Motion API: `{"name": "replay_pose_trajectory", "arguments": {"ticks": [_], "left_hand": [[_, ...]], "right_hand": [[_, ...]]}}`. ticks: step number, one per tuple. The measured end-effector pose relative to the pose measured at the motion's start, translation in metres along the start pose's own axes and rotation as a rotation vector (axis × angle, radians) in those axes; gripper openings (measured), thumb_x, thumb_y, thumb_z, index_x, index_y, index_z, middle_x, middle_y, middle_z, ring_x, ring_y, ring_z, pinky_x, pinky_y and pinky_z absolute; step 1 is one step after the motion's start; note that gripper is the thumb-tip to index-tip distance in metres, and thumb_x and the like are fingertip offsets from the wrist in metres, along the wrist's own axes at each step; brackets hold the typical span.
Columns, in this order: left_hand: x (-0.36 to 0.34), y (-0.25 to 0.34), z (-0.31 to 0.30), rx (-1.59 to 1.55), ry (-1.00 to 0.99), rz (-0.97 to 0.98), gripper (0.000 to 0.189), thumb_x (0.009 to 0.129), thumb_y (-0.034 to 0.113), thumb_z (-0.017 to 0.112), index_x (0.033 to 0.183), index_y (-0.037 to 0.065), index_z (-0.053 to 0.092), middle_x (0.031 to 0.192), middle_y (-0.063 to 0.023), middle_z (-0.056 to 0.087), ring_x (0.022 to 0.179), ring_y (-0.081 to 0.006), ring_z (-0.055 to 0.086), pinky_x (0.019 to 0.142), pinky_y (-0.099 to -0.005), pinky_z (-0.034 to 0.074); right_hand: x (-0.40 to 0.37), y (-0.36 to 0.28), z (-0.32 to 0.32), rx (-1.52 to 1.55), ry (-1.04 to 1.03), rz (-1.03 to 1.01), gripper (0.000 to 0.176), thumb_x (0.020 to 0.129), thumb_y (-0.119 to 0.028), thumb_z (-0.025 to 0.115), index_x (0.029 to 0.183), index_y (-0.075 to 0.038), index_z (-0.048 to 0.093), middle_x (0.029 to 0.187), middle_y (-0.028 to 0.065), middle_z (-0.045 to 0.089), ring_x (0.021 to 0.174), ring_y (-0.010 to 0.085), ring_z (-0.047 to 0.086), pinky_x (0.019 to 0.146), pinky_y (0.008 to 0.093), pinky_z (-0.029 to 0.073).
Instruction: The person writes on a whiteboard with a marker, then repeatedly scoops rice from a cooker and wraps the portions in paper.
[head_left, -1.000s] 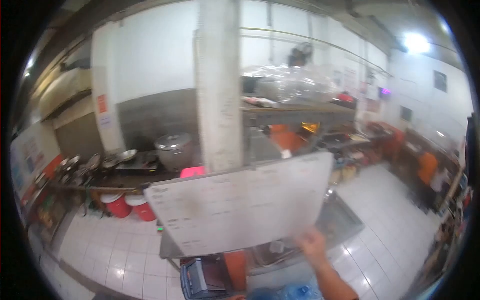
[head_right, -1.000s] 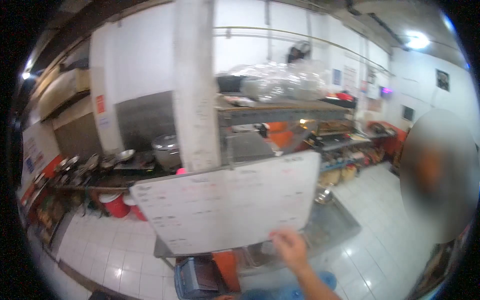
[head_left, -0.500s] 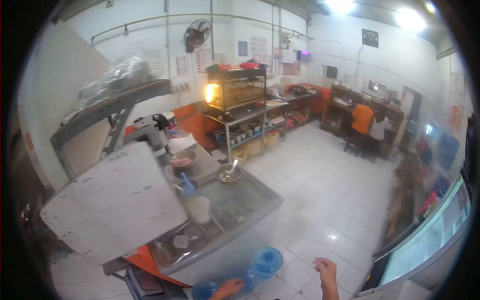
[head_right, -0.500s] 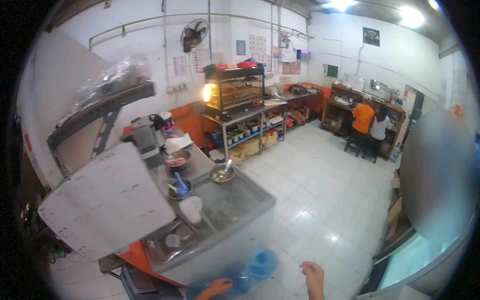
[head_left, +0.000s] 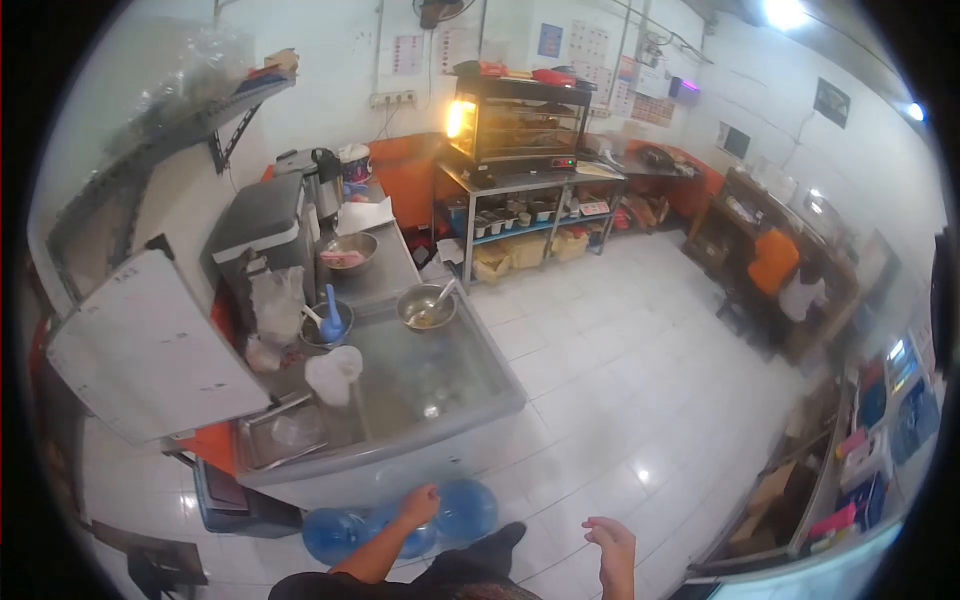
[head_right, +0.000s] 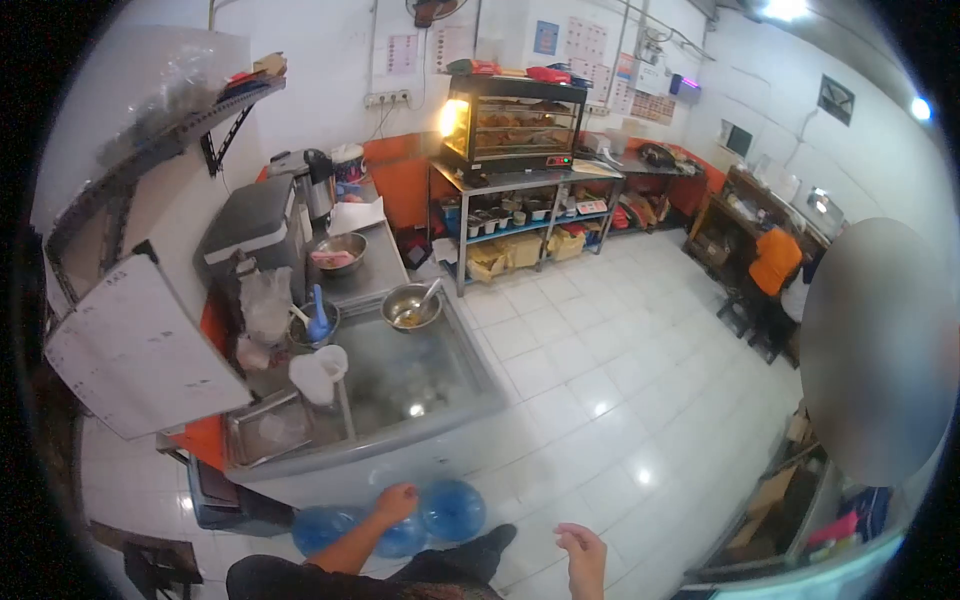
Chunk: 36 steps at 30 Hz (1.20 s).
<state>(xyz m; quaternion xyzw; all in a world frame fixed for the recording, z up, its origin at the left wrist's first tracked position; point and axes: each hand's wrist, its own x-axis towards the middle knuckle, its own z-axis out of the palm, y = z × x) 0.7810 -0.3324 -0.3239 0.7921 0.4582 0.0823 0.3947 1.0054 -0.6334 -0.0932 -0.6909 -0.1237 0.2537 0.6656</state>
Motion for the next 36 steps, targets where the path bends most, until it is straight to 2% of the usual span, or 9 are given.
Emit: {"name": "replay_pose_trajectory", "arguments": {"ticks": [4,7,10,11,18,27,30,35,36], "left_hand": [[0.074,0.05,0.071,-0.155,-0.083,-0.117,0.035,0.088,0.025,0.059,0.116,0.006,0.069,0.111,-0.0188,0.07,0.104,-0.0351,0.066,0.091,-0.0435,0.052],[0.14,0.114,0.123,-0.176,-0.218,0.03,0.036,0.089,0.026,0.057,0.116,0.007,0.07,0.114,-0.0189,0.069,0.106,-0.0356,0.065,0.093,-0.0436,0.051],[0.212,0.194,0.158,-0.213,-0.308,0.216,0.037,0.091,0.029,0.056,0.119,0.007,0.068,0.116,-0.0184,0.069,0.109,-0.0364,0.064,0.095,-0.0439,0.05],[0.236,0.223,0.159,-0.215,-0.324,0.265,0.038,0.092,0.029,0.056,0.121,0.007,0.066,0.117,-0.0181,0.068,0.11,-0.0365,0.063,0.096,-0.0436,0.05],[0.368,0.353,0.137,-0.217,-0.195,0.38,0.031,0.094,0.023,0.055,0.117,0.005,0.066,0.117,-0.0143,0.067,0.108,-0.0338,0.063,0.094,-0.0446,0.05],[0.5,0.307,0.14,-0.14,0.175,-0.004,0.032,0.093,0.02,0.055,0.12,0.005,0.064,0.108,-0.014,0.07,0.099,-0.0321,0.066,0.09,-0.044,0.052],[0.534,0.284,0.118,-1.072,0.392,-0.424,0.033,0.093,0.02,0.056,0.121,0.003,0.062,0.103,-0.0129,0.07,0.097,-0.0292,0.067,0.089,-0.0416,0.053],[0.584,0.209,0.064,-1.766,1.01,-0.226,0.033,0.094,0.012,0.059,0.124,-0.001,0.052,0.111,-0.0144,0.062,0.106,-0.0316,0.065,0.093,-0.043,0.056],[0.595,0.194,0.052,-1.813,1.09,-0.168,0.031,0.095,0.012,0.058,0.121,-0.001,0.052,0.111,-0.0147,0.062,0.108,-0.0317,0.064,0.095,-0.0436,0.055]], "right_hand": [[0.112,-0.021,-0.05,-0.225,-0.026,-0.081,0.02,0.085,-0.009,0.061,0.096,0.005,0.069,0.09,0.014,0.072,0.081,0.0192,0.065,0.071,0.0296,0.052],[0.213,0.011,-0.125,-0.215,-0.085,0.142,0.036,0.093,-0.01,0.06,0.128,0.001,0.063,0.128,0.0171,0.062,0.116,0.0241,0.058,0.093,0.0364,0.052],[0.293,0.112,-0.23,-0.277,0.013,0.125,0.037,0.088,-0.004,0.061,0.124,0.005,0.063,0.113,0.0127,0.067,0.101,0.0226,0.062,0.084,0.0347,0.054],[0.319,0.188,-0.299,-0.273,0.078,0.284,0.038,0.087,-0.014,0.066,0.122,0.0,0.066,0.111,0.0143,0.069,0.099,0.0268,0.065,0.082,0.0396,0.055],[0.464,0.199,-0.313,-0.195,0.251,0.754,0.034,0.09,-0.017,0.062,0.121,-0.003,0.064,0.105,0.0125,0.068,0.092,0.0254,0.064,0.075,0.0382,0.054],[0.726,0.191,-0.286,-0.25,0.022,0.869,0.03,0.093,-0.02,0.057,0.12,-0.007,0.061,0.097,0.0101,0.065,0.083,0.0236,0.062,0.065,0.0364,0.051],[0.851,0.184,-0.269,-0.288,-0.024,0.84,0.029,0.094,-0.021,0.055,0.12,-0.009,0.059,0.095,0.0093,0.065,0.079,0.0231,0.062,0.062,0.0358,0.05],[1.135,0.162,-0.2,-0.305,-0.07,0.589,0.027,0.096,-0.023,0.052,0.119,-0.011,0.058,0.09,0.008,0.063,0.074,0.0221,0.061,0.056,0.0347,0.049],[1.164,0.121,-0.133,-0.349,-0.057,0.46,0.034,0.095,-0.025,0.053,0.125,-0.01,0.058,0.112,0.0114,0.064,0.09,0.0245,0.061,0.071,0.0393,0.051]]}}
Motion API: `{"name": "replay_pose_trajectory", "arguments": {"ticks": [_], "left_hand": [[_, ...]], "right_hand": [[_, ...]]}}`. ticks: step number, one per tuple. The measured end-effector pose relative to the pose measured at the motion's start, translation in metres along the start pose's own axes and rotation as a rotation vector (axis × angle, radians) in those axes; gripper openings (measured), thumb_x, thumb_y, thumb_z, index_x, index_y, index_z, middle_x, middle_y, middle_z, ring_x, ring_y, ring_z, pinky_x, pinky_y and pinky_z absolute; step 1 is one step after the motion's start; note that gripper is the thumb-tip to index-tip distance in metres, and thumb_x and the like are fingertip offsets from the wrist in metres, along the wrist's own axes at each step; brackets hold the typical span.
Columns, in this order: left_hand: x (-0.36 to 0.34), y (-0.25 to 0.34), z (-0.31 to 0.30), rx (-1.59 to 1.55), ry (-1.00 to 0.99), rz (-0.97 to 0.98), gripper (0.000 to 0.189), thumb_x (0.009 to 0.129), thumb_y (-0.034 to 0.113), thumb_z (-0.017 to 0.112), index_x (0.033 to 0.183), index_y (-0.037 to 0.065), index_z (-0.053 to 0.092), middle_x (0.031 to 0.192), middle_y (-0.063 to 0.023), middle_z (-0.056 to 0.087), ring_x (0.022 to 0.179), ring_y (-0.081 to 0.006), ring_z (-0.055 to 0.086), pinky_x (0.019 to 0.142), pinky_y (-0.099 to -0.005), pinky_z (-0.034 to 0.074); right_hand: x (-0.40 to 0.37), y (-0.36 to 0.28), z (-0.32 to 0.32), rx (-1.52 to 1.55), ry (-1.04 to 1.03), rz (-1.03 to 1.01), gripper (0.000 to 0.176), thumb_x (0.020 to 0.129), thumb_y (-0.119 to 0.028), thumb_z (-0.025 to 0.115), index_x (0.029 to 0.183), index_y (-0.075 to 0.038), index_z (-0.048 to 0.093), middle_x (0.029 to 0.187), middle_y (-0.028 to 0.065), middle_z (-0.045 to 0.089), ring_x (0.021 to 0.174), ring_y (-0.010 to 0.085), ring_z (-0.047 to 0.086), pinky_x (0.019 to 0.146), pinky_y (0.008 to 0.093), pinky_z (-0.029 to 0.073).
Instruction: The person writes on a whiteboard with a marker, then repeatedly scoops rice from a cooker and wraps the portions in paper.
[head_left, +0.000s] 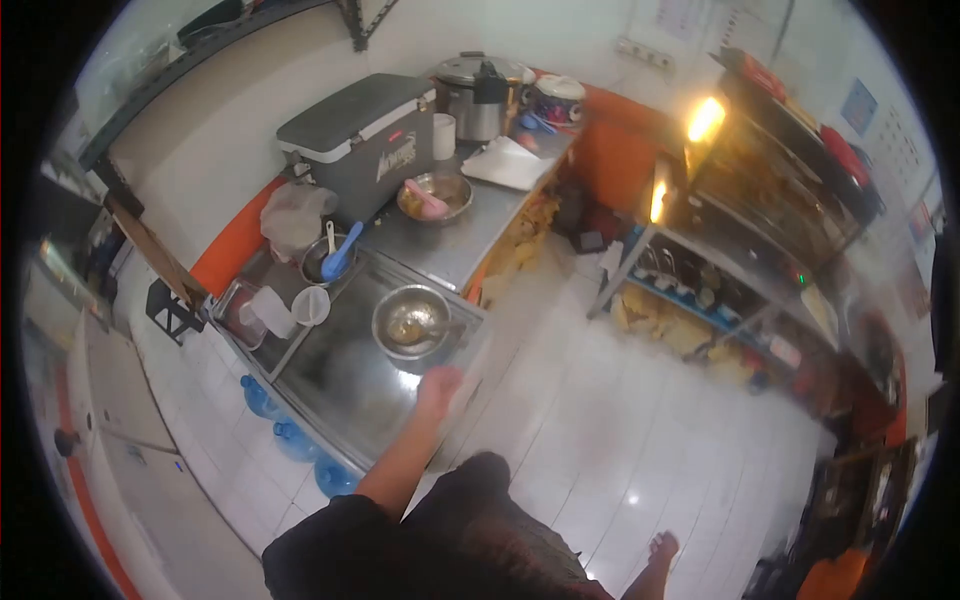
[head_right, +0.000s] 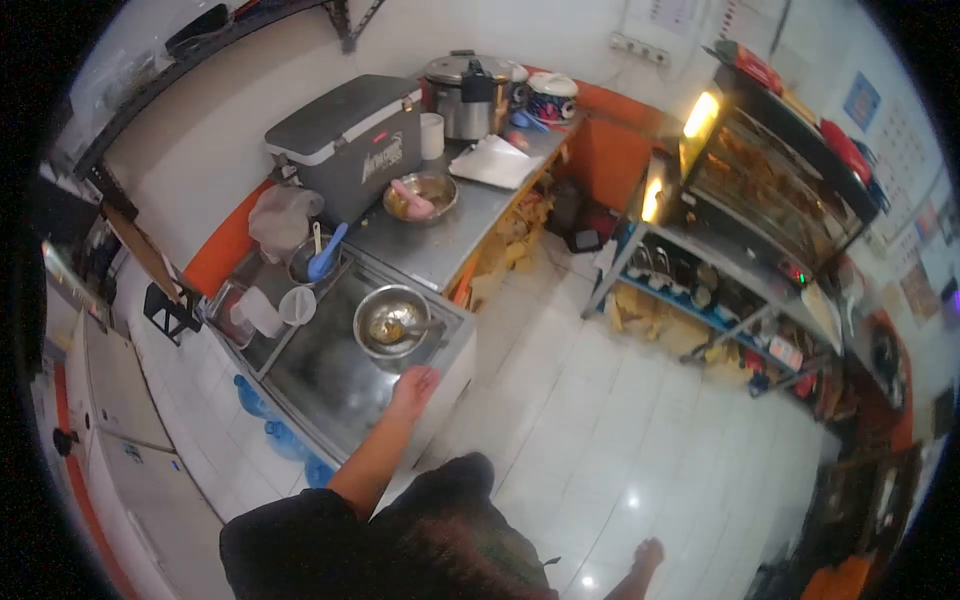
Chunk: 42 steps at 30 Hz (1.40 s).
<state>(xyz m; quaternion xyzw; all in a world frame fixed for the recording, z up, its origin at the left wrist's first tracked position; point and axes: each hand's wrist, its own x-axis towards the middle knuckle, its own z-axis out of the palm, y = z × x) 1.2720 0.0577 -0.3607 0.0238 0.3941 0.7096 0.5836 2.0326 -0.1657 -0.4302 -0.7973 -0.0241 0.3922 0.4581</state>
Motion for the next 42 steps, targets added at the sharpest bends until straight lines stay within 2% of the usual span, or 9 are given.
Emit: {"name": "replay_pose_trajectory", "arguments": {"ticks": [2,5,10,13,20,24,32,36,42], "left_hand": [[0.017,0.02,0.025,-0.132,0.221,0.071,0.025,0.095,0.011,0.055,0.116,-0.002,0.053,0.111,-0.0154,0.061,0.109,-0.0318,0.063,0.097,-0.045,0.054],[0.052,0.027,0.033,-0.18,0.416,0.175,0.021,0.094,0.01,0.05,0.111,-0.002,0.053,0.111,-0.0165,0.06,0.111,-0.0326,0.063,0.098,-0.0458,0.054],[0.043,0.025,0.062,-0.211,0.663,0.124,0.033,0.093,0.015,0.055,0.122,0.0,0.054,0.115,-0.0149,0.059,0.104,-0.0225,0.059,0.087,-0.0364,0.051],[0.056,0.006,0.112,0.553,0.947,0.594,0.024,0.092,0.012,0.055,0.112,0.0,0.056,0.098,-0.0113,0.059,0.086,-0.0175,0.057,0.073,-0.0339,0.049],[0.179,0.133,0.243,1.002,0.75,0.739,0.03,0.085,0.002,0.057,0.115,-0.002,0.061,0.097,-0.0155,0.066,0.085,-0.0232,0.063,0.079,-0.0341,0.049],[0.313,0.171,0.162,1.197,0.868,0.772,0.038,0.086,0.006,0.055,0.123,-0.001,0.062,0.123,-0.0241,0.065,0.118,-0.0371,0.061,0.102,-0.0437,0.047],[0.418,0.227,0.087,1.595,1.103,0.451,0.051,0.085,0.005,0.054,0.135,-0.001,0.054,0.123,-0.0272,0.063,0.115,-0.0434,0.06,0.1,-0.0483,0.048],[0.462,0.237,0.059,1.5,1.264,0.541,0.053,0.086,0.005,0.052,0.139,-0.001,0.051,0.126,-0.0284,0.061,0.117,-0.0456,0.058,0.1,-0.0488,0.047],[0.505,0.256,0.032,1.338,0.981,0.647,0.047,0.094,0.01,0.051,0.139,0.0,0.05,0.14,-0.0249,0.053,0.126,-0.0391,0.053,0.105,-0.0459,0.043]], "right_hand": [[0.024,-0.101,0.079,0.013,-0.019,-0.188,0.029,0.092,-0.026,0.062,0.117,-0.01,0.062,0.089,0.0056,0.065,0.069,0.0176,0.06,0.053,0.0267,0.046],[0.045,-0.192,0.187,-0.071,-0.273,-0.26,0.046,0.092,-0.033,0.059,0.132,-0.011,0.057,0.119,0.0122,0.064,0.097,0.0287,0.061,0.081,0.0421,0.049],[0.078,-0.202,0.315,-0.182,-0.539,-0.051,0.042,0.093,-0.028,0.059,0.13,-0.009,0.058,0.118,0.0134,0.063,0.098,0.0316,0.061,0.084,0.047,0.051],[0.073,-0.227,0.359,-0.327,-0.643,0.048,0.043,0.094,-0.028,0.055,0.128,-0.002,0.057,0.118,0.017,0.062,0.09,0.0322,0.064,0.076,0.0446,0.056],[0.153,-0.328,0.503,-0.488,-0.567,0.028,0.038,0.089,-0.024,0.061,0.117,0.002,0.058,0.1,0.0168,0.065,0.077,0.0297,0.064,0.062,0.0403,0.055],[0.231,-0.392,0.621,-0.563,-0.73,-0.1,0.03,0.089,-0.017,0.06,0.116,-0.005,0.06,0.095,0.0132,0.064,0.071,0.0267,0.064,0.054,0.0345,0.052],[0.143,-0.52,0.831,-0.695,-0.958,-0.329,0.019,0.087,-0.02,0.065,0.099,-0.005,0.065,0.081,0.0045,0.062,0.067,0.0166,0.062,0.055,0.0287,0.049],[0.141,-0.534,0.87,-0.763,-0.943,-0.292,0.025,0.092,-0.023,0.065,0.111,-0.007,0.067,0.078,0.0047,0.064,0.058,0.0155,0.058,0.048,0.0276,0.043],[0.135,-0.536,0.871,-1.036,-0.656,-0.229,0.034,0.092,-0.034,0.061,0.115,-0.009,0.064,0.097,0.0092,0.067,0.069,0.0231,0.062,0.061,0.0348,0.05]]}}
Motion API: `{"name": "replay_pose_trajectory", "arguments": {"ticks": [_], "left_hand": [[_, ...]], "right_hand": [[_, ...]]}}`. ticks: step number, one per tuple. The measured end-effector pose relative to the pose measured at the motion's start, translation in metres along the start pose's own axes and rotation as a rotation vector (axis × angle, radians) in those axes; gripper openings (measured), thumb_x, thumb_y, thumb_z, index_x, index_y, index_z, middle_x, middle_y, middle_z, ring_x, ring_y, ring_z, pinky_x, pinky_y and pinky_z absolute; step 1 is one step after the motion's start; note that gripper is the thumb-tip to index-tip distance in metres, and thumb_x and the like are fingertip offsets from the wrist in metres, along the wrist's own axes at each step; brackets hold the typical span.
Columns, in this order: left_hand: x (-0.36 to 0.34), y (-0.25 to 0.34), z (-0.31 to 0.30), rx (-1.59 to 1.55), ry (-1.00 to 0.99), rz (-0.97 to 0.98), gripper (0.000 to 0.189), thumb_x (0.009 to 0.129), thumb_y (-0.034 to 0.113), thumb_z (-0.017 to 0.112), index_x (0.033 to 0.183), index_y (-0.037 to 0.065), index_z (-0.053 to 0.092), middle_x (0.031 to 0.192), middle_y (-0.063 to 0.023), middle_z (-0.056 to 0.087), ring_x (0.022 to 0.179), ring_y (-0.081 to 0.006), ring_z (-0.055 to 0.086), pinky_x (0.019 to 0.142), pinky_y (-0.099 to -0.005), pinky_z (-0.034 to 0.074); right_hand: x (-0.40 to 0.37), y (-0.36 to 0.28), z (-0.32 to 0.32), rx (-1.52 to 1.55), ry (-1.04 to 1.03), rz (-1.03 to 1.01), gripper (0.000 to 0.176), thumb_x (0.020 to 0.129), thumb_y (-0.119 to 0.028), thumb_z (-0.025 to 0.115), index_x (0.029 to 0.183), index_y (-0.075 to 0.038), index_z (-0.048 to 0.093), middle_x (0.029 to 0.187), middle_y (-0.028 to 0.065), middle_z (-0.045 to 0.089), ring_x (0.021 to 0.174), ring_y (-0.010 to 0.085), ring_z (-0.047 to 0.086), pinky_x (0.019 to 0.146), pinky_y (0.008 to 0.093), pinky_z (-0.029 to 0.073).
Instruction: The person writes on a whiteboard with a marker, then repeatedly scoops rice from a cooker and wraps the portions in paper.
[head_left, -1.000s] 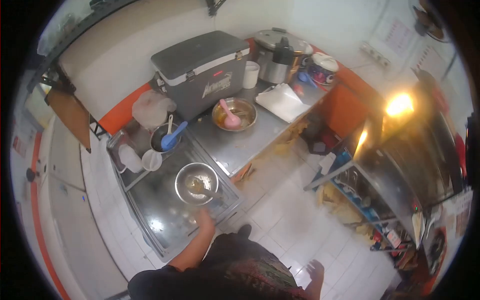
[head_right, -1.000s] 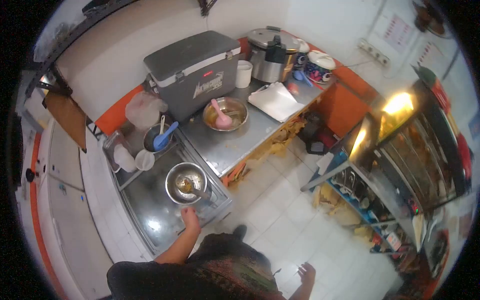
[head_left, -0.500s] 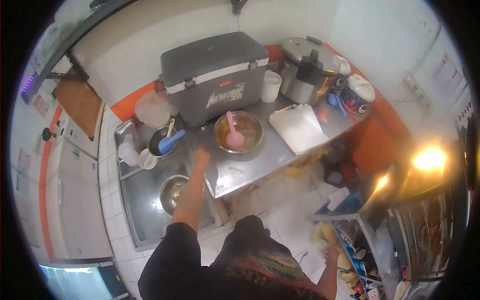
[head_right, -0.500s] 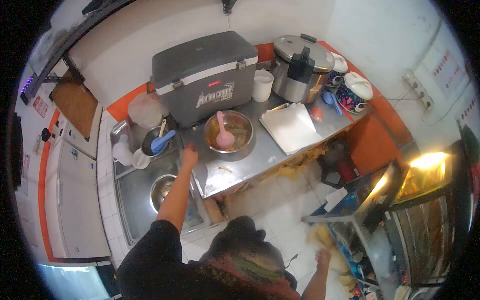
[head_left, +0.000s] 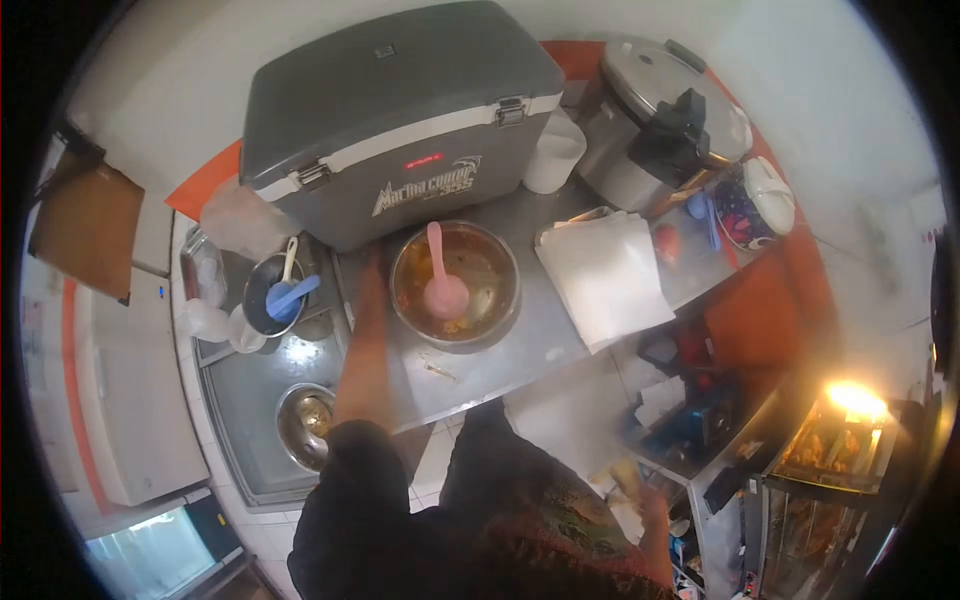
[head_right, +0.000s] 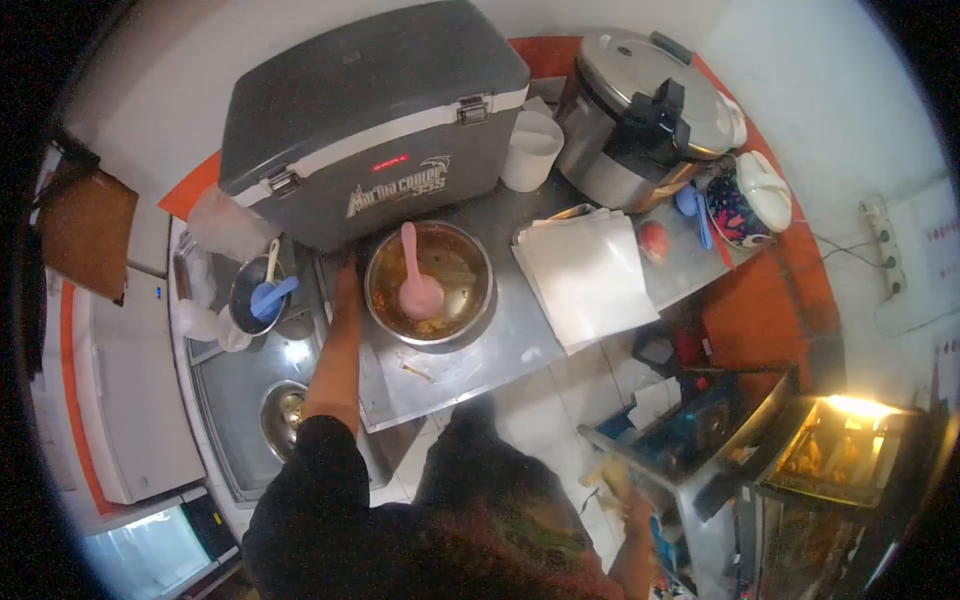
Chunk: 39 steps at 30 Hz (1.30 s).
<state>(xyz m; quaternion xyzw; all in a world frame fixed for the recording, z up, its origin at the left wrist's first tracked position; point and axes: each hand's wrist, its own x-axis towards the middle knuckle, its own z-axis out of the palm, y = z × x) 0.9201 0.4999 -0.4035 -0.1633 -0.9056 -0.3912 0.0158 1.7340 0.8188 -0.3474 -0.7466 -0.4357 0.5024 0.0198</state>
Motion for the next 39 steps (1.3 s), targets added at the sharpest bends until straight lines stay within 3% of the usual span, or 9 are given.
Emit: {"name": "replay_pose_trajectory", "arguments": {"ticks": [4,9,12,15,21,24,27,33,39], "left_hand": [[0.018,-0.005,0.014,-0.582,-0.129,-0.127,0.041,0.093,0.013,0.052,0.133,0.003,0.056,0.139,-0.0221,0.053,0.132,-0.0391,0.046,0.112,-0.0432,0.037],[0.013,0.018,-0.001,0.218,-0.047,0.191,0.037,0.087,0.008,0.055,0.122,0.004,0.062,0.131,-0.0192,0.058,0.122,-0.0376,0.054,0.109,-0.0454,0.04],[-0.005,0.022,-0.016,0.353,-0.201,0.157,0.033,0.086,0.005,0.054,0.118,0.005,0.064,0.126,-0.0195,0.06,0.118,-0.0378,0.056,0.107,-0.0474,0.041],[-0.035,0.019,-0.018,0.453,-0.022,0.225,0.024,0.081,0.005,0.059,0.103,0.003,0.067,0.107,-0.0169,0.067,0.102,-0.0374,0.061,0.092,-0.0478,0.049],[-0.087,0.018,-0.024,0.431,0.21,0.154,0.023,0.081,0.005,0.063,0.103,0.002,0.069,0.107,-0.0171,0.068,0.1,-0.0345,0.064,0.09,-0.0405,0.051],[-0.109,0.044,-0.039,-0.01,0.207,-0.377,0.021,0.087,0.008,0.065,0.106,0.001,0.071,0.108,-0.016,0.07,0.099,-0.0277,0.067,0.09,-0.0347,0.051],[-0.121,0.105,-0.062,-0.626,0.45,-0.573,0.022,0.089,0.011,0.069,0.108,0.0,0.072,0.11,-0.015,0.072,0.1,-0.0227,0.069,0.088,-0.0325,0.052],[-0.12,0.195,-0.078,-0.437,-0.207,-0.221,0.023,0.083,0.007,0.074,0.104,-0.001,0.072,0.107,-0.0124,0.073,0.097,-0.0207,0.068,0.088,-0.0315,0.053],[-0.175,0.179,-0.069,0.041,0.023,-0.026,0.023,0.081,0.003,0.071,0.104,0.005,0.07,0.1,-0.0121,0.068,0.09,-0.0288,0.064,0.081,-0.0388,0.051]], "right_hand": [[-0.004,0.009,0.004,0.193,-0.114,0.088,0.027,0.096,-0.026,0.055,0.113,-0.006,0.062,0.091,0.0084,0.067,0.075,0.0205,0.063,0.064,0.0346,0.052],[0.001,-0.024,0.033,0.183,-0.298,0.031,0.023,0.098,-0.021,0.051,0.109,-0.005,0.063,0.087,0.007,0.066,0.074,0.0194,0.062,0.064,0.0358,0.051],[0.048,-0.04,0.042,0.002,-0.366,-0.096,0.041,0.097,-0.04,0.054,0.122,-0.008,0.06,0.099,0.0102,0.067,0.077,0.0224,0.065,0.063,0.0364,0.051],[0.048,-0.098,0.066,-0.001,-0.349,-0.26,0.033,0.094,-0.034,0.059,0.108,-0.005,0.067,0.094,0.0073,0.066,0.074,0.0148,0.06,0.06,0.0307,0.048],[0.064,-0.182,0.1,-0.117,-0.415,-0.394,0.021,0.094,-0.024,0.064,0.103,-0.005,0.069,0.095,0.0046,0.067,0.073,0.0127,0.061,0.059,0.0266,0.049],[0.027,-0.228,0.121,-0.067,-0.443,-0.321,0.021,0.095,-0.024,0.066,0.106,-0.006,0.067,0.095,0.004,0.067,0.071,0.0114,0.06,0.059,0.0252,0.049],[0.026,-0.252,0.131,-0.058,-0.479,-0.199,0.023,0.096,-0.025,0.066,0.11,-0.007,0.066,0.096,0.0036,0.067,0.071,0.0105,0.06,0.06,0.024,0.049],[0.039,-0.27,0.148,-0.122,-0.539,-0.211,0.023,0.097,-0.023,0.064,0.114,-0.008,0.063,0.088,0.0041,0.065,0.069,0.0124,0.061,0.061,0.0244,0.048],[0.038,-0.283,0.164,-0.134,-0.535,-0.23,0.022,0.095,-0.021,0.066,0.112,-0.007,0.065,0.097,0.0031,0.067,0.079,0.012,0.063,0.07,0.0247,0.05]]}}
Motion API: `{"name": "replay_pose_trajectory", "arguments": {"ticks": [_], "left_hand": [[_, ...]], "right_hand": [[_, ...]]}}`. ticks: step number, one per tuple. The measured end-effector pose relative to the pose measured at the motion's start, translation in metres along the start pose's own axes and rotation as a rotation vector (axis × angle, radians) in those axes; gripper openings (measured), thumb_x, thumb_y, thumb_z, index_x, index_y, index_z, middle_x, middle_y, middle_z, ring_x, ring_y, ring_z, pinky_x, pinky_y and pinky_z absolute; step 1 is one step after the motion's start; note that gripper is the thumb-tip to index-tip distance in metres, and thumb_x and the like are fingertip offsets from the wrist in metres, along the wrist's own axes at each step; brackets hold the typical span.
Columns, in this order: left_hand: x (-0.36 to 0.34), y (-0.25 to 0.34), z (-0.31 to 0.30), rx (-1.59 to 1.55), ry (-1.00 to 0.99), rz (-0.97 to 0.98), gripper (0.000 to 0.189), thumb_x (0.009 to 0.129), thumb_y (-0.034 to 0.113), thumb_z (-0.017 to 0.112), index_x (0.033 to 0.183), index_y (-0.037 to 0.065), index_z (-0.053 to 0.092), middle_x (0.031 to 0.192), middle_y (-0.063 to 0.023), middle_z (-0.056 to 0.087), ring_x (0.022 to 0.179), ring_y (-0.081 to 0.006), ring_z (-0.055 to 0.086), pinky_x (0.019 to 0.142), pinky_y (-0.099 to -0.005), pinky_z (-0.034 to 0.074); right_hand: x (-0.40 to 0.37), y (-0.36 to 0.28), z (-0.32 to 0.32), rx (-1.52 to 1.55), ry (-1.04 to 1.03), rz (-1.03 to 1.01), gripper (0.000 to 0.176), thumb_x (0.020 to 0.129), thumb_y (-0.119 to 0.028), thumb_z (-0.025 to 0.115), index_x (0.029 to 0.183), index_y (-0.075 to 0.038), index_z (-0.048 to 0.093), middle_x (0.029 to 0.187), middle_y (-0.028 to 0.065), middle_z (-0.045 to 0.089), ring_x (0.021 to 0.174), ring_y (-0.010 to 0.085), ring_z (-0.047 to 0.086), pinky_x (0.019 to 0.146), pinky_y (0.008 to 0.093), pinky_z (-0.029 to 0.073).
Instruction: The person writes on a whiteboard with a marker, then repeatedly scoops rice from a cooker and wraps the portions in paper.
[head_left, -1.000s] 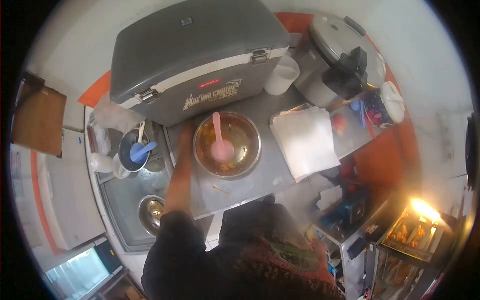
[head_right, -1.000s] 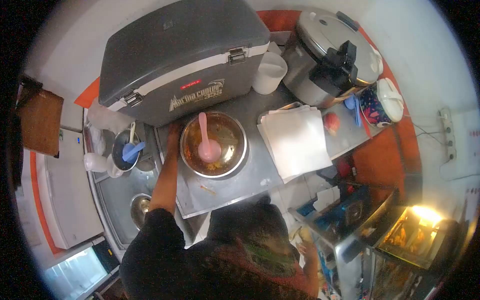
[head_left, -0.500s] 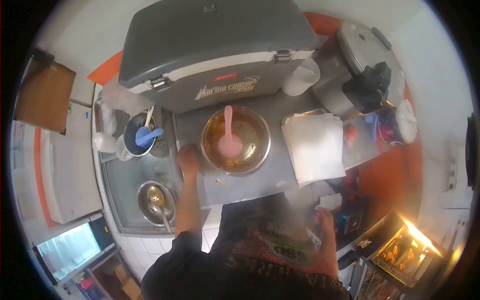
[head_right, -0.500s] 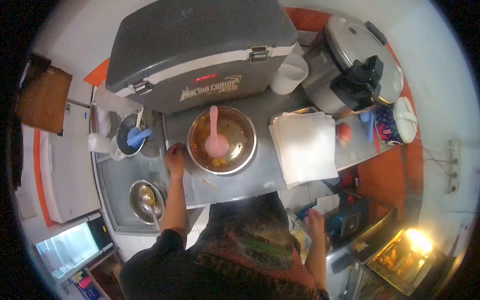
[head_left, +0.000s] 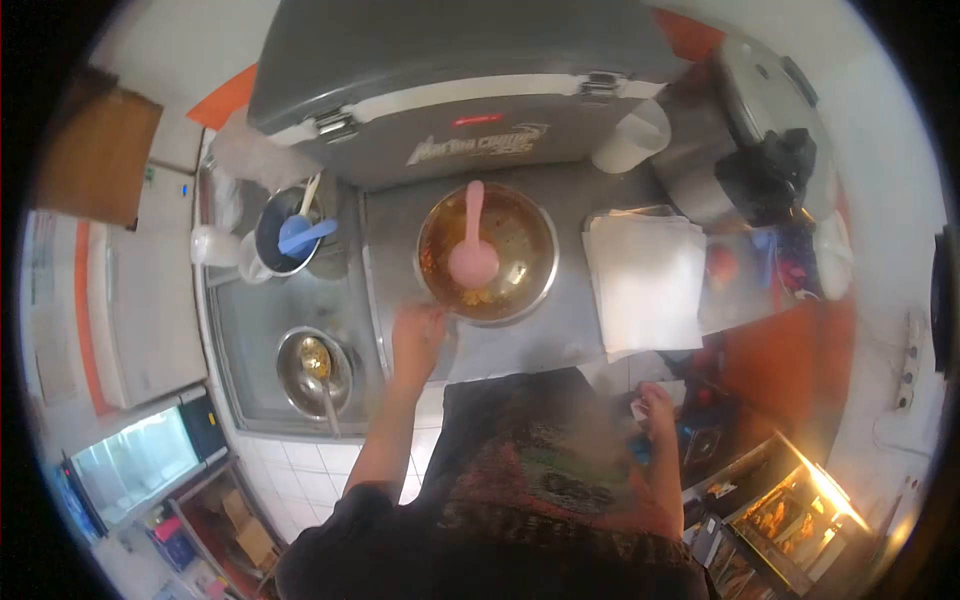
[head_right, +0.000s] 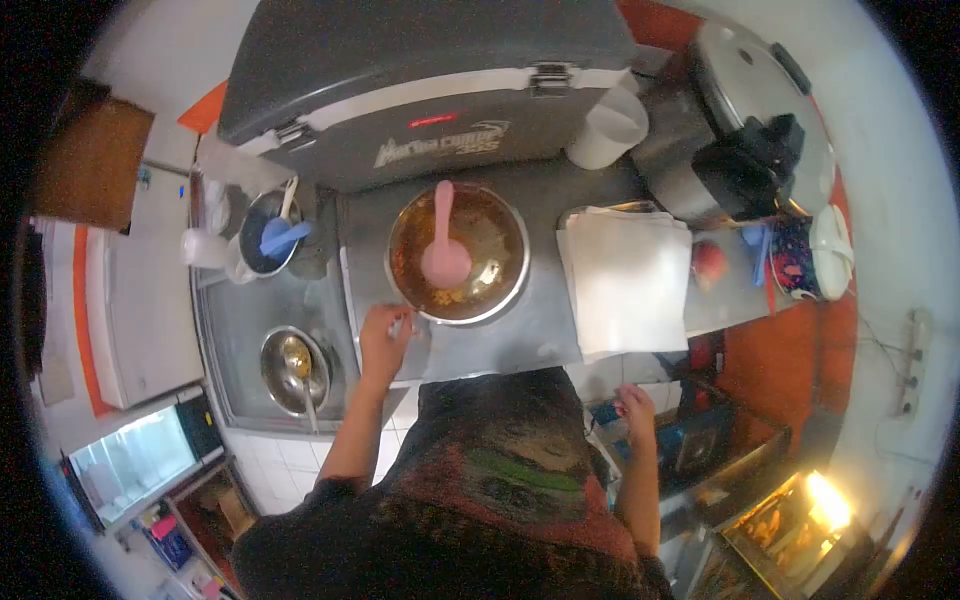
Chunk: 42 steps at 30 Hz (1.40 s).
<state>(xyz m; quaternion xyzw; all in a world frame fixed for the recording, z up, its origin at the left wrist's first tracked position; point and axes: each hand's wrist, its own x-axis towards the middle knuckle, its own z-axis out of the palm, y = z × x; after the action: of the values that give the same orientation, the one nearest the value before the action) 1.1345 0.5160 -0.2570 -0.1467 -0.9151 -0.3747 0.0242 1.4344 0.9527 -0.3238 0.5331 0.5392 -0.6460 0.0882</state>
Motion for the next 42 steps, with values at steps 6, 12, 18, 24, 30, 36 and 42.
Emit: {"name": "replay_pose_trajectory", "arguments": {"ticks": [6,12,18,24,30,36,42], "left_hand": [[-0.051,-0.018,0.034,0.336,-0.267,0.277,0.021,0.076,0.011,0.069,0.096,0.013,0.07,0.109,-0.0042,0.066,0.1,-0.0316,0.056,0.084,-0.0439,0.046],[-0.034,0.002,0.032,0.285,-0.289,0.337,0.012,0.075,0.015,0.067,0.087,0.013,0.07,0.097,-0.003,0.067,0.089,-0.0294,0.057,0.08,-0.043,0.046],[-0.009,0.114,0.049,-0.061,-0.494,0.567,0.025,0.071,0.012,0.075,0.096,0.012,0.072,0.099,-0.0024,0.068,0.092,-0.0277,0.058,0.082,-0.0413,0.048],[0.033,0.223,0.109,-0.094,-0.616,0.937,0.038,0.075,0.011,0.072,0.113,0.013,0.07,0.115,-0.0011,0.065,0.1,-0.0273,0.059,0.089,-0.0421,0.049],[0.044,0.29,0.143,-0.242,-0.656,1.001,0.043,0.075,0.005,0.073,0.117,0.013,0.069,0.123,-0.0077,0.063,0.111,-0.0297,0.059,0.092,-0.0435,0.049],[0.033,0.303,0.2,-0.462,-1.195,0.171,0.028,0.092,0.019,0.065,0.116,0.005,0.071,0.107,-0.0114,0.07,0.099,-0.0239,0.064,0.09,-0.0373,0.049],[0.037,0.328,0.254,-0.478,-1.165,-0.436,0.029,0.097,0.024,0.062,0.106,-0.002,0.074,0.077,-0.0059,0.07,0.072,-0.0128,0.064,0.075,-0.0285,0.05]], "right_hand": [[-0.022,-0.025,0.031,-0.032,-0.033,-0.073,0.027,0.091,-0.018,0.068,0.114,-0.002,0.068,0.094,0.0025,0.069,0.078,0.0115,0.064,0.068,0.0247,0.05],[-0.027,-0.072,0.069,-0.347,-0.102,-0.258,0.034,0.092,-0.025,0.067,0.116,0.0,0.068,0.096,0.0056,0.07,0.082,0.0134,0.064,0.073,0.0285,0.052],[-0.061,-0.121,0.134,0.052,-0.477,-0.055,0.04,0.097,-0.033,0.063,0.121,-0.001,0.063,0.105,0.0123,0.07,0.095,0.0193,0.067,0.084,0.0357,0.054],[-0.058,-0.135,0.122,0.811,-0.665,0.084,0.03,0.102,-0.029,0.054,0.12,-0.005,0.061,0.105,0.0099,0.067,0.094,0.0192,0.066,0.085,0.0367,0.052],[-0.038,-0.147,0.022,0.955,-0.538,-0.177,0.024,0.101,-0.022,0.057,0.116,-0.004,0.063,0.102,0.0074,0.068,0.091,0.0184,0.064,0.082,0.0353,0.052],[0.04,-0.137,-0.143,1.078,-0.248,-0.27,0.017,0.095,-0.013,0.063,0.111,-0.008,0.065,0.098,0.0057,0.069,0.086,0.0169,0.063,0.08,0.0346,0.051],[0.154,-0.104,-0.328,0.914,0.234,-0.193,0.024,0.092,-0.018,0.066,0.114,-0.008,0.064,0.099,0.0064,0.07,0.085,0.0189,0.064,0.075,0.0373,0.054]]}}
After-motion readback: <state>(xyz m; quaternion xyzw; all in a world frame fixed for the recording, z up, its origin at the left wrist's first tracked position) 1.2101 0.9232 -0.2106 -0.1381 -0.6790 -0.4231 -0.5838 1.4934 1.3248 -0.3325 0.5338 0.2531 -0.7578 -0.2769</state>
